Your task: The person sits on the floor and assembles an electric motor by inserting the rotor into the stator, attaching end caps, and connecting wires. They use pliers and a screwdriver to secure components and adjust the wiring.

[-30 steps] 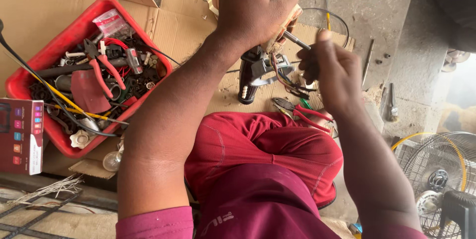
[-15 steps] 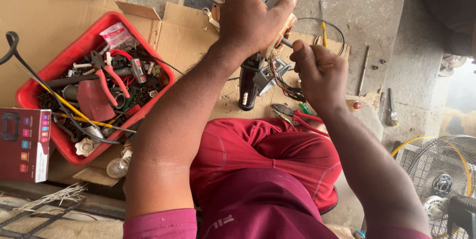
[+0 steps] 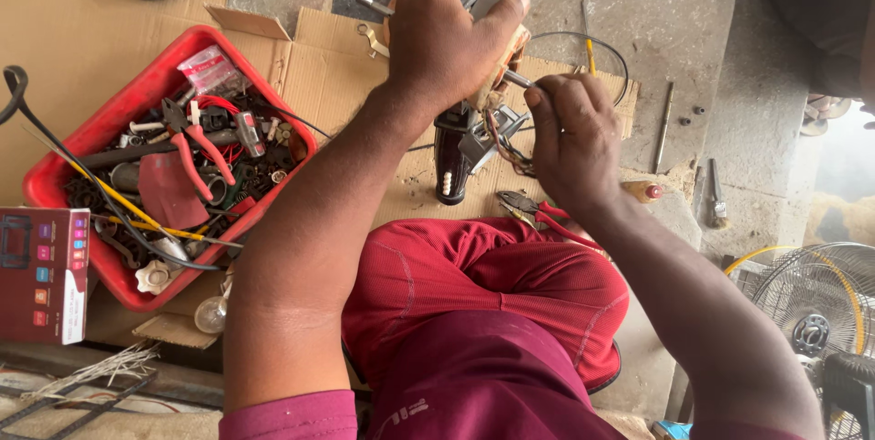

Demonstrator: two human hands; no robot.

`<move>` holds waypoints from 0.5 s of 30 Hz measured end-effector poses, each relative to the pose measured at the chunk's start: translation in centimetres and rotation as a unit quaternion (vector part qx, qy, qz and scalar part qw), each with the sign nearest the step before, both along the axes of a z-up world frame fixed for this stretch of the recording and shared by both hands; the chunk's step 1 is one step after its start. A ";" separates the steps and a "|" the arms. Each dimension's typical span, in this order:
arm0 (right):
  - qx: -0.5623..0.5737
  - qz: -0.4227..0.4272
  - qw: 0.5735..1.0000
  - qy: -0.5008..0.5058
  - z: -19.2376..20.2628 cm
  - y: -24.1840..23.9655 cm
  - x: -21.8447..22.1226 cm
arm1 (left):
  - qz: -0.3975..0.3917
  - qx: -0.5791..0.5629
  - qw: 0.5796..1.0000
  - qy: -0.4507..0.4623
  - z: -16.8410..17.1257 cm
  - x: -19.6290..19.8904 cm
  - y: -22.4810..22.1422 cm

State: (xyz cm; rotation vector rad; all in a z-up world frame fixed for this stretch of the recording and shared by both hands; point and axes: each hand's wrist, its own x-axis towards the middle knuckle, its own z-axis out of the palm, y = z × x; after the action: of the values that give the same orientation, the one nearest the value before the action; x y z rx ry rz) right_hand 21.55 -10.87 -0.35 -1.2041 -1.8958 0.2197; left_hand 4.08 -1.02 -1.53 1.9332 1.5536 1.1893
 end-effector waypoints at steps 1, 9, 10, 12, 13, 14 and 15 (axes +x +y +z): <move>-0.019 -0.007 1.000 0.017 -0.1 -0.1 -0.1 | 0.002 0.005 1.000 0.004 0.1 0.0 0.0; -0.346 -0.080 0.899 0.255 -0.7 -0.4 -0.1 | -0.005 -0.008 1.000 -0.011 0.3 -0.1 -0.6; -0.409 -0.074 0.842 0.343 -0.7 -0.1 -0.2 | -0.003 0.012 1.000 0.007 0.4 -0.2 -0.5; -0.516 -0.060 0.691 0.503 -0.2 0.6 0.2 | 0.002 0.025 0.999 0.021 0.5 -0.3 -0.6; -0.539 -0.049 0.653 0.529 0.0 0.9 0.2 | 0.005 0.018 1.000 0.016 0.5 -0.2 -0.7; -0.560 -0.040 0.614 0.555 0.3 1.2 0.4 | 0.006 0.011 1.000 0.010 0.5 -0.2 -0.8; -0.580 -0.030 0.573 0.579 0.7 1.3 0.7 | 0.000 0.006 1.000 -0.001 0.5 -0.1 -0.9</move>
State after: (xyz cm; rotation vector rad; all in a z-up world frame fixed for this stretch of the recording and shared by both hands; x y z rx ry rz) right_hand 22.29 -9.56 0.37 -1.2505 -0.3066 1.9083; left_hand 3.97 -1.95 -1.02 1.9387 1.5486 1.2042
